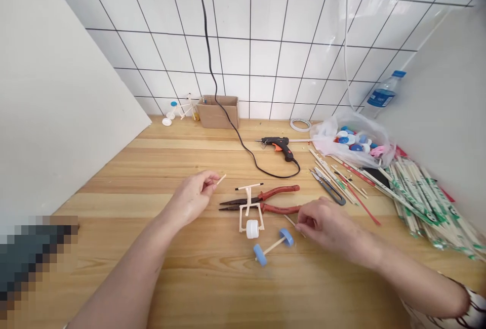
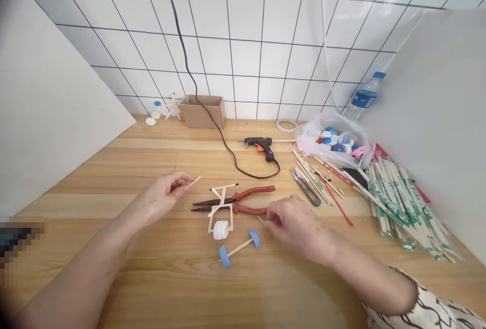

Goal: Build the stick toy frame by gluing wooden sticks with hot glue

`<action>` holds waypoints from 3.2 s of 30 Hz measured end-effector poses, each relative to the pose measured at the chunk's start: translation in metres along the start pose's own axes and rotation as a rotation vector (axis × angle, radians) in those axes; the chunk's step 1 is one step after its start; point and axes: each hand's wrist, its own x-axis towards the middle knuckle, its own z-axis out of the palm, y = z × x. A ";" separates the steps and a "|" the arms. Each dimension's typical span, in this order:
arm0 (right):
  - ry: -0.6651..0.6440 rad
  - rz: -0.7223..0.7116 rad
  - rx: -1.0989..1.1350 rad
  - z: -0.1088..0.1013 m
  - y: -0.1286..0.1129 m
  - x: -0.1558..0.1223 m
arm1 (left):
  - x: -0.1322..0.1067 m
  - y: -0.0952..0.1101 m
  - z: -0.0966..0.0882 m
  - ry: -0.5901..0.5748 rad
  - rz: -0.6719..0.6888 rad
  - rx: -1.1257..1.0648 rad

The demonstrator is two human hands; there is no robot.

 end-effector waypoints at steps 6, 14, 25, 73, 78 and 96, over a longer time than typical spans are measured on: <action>-0.052 0.044 -0.143 0.016 0.001 -0.011 | -0.004 0.013 -0.001 -0.010 -0.026 -0.239; -0.135 0.116 -0.253 0.011 -0.013 -0.010 | -0.011 0.029 -0.002 -0.008 -0.082 -0.428; -0.309 0.187 -0.211 -0.009 -0.017 -0.011 | -0.013 0.029 0.005 -0.048 -0.102 -0.544; 0.185 0.448 -0.068 -0.058 0.105 0.030 | -0.072 0.138 0.125 -0.448 0.550 0.533; 0.211 0.457 -0.066 -0.073 0.113 0.035 | -0.075 0.123 0.136 -0.427 0.669 0.487; 0.074 0.412 -0.145 -0.037 0.113 0.053 | -0.083 0.075 0.099 0.133 0.960 0.471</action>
